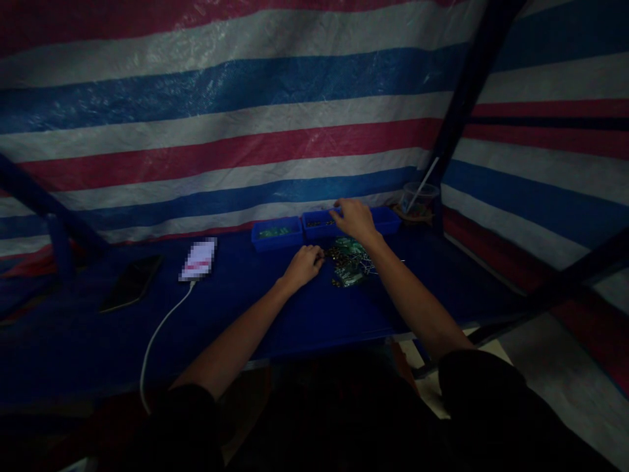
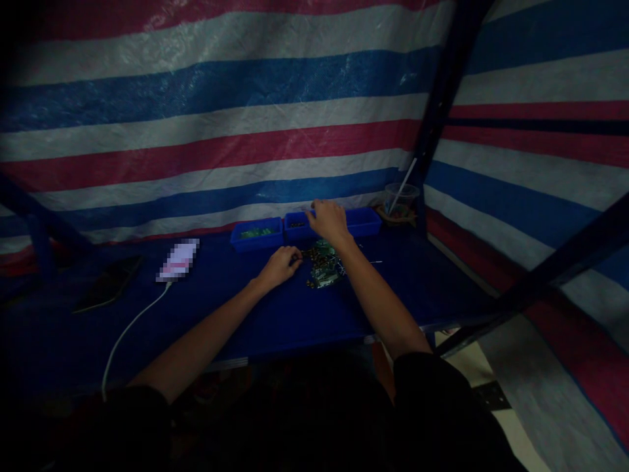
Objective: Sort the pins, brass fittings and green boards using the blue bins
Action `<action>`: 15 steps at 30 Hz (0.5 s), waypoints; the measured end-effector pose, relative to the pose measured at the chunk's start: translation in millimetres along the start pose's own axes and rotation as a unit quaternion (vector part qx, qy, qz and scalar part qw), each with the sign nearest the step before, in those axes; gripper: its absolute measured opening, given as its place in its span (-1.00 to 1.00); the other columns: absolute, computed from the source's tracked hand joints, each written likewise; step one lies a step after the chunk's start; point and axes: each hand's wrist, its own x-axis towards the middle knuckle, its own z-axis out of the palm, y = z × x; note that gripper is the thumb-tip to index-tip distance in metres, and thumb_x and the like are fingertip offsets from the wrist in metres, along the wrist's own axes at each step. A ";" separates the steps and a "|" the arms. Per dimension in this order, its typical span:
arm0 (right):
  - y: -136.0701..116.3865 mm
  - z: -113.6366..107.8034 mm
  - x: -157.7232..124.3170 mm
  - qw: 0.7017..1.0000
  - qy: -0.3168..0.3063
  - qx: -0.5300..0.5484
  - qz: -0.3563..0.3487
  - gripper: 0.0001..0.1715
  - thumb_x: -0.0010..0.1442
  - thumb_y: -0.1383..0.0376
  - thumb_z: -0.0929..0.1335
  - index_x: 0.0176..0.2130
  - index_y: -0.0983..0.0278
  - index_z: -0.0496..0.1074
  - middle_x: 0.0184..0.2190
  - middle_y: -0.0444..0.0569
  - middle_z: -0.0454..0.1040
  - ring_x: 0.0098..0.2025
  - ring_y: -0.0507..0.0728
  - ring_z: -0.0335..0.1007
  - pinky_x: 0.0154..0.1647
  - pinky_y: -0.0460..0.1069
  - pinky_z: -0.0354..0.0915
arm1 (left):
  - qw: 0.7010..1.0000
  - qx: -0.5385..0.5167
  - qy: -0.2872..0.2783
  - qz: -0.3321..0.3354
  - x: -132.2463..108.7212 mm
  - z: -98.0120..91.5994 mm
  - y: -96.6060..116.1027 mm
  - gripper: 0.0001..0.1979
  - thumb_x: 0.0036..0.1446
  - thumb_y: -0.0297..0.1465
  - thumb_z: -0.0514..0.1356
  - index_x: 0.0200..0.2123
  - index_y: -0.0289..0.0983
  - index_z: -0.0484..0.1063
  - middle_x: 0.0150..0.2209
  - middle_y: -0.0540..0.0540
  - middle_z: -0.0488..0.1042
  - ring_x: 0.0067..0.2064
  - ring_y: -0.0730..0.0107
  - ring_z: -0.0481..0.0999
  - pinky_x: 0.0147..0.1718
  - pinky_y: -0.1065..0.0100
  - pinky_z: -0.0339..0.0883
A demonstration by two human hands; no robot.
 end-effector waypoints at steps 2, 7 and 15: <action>4.5 15.3 -15.0 0.994 -0.104 0.013 -0.037 -0.70 0.24 0.24 0.26 -0.08 0.32 0.39 -0.20 0.09 0.49 -0.13 0.19 0.37 -0.12 0.05 0.21 | 0.997 -0.069 0.012 -0.042 -1.3 -1.4 -5.5 -0.90 0.09 -0.47 0.17 -0.27 -0.27 0.35 -0.36 -0.07 0.45 -0.29 0.31 0.44 -0.25 0.30 0.28; -4.6 35.2 -49.6 0.965 -0.201 0.058 -0.157 -0.68 0.22 0.27 0.29 -0.02 0.23 0.35 -0.23 -0.02 0.48 -0.16 0.12 0.36 -0.18 -0.03 0.17 | 0.954 -0.275 0.066 -0.102 0.2 -6.0 -15.7 -0.82 0.09 -0.46 0.16 -0.20 -0.29 0.27 -0.44 0.02 0.44 -0.37 0.41 0.45 -0.29 0.38 0.26; -14.8 38.3 -47.5 0.974 -0.152 0.031 -0.166 -0.82 0.22 0.21 0.31 -0.21 0.27 0.40 -0.26 0.00 0.47 -0.18 0.13 0.33 -0.19 -0.01 0.15 | 0.906 -0.395 0.089 -0.123 0.0 -15.6 -2.9 -0.80 0.09 -0.43 0.16 -0.19 -0.30 0.26 -0.50 0.07 0.41 -0.47 0.52 0.39 -0.40 0.47 0.21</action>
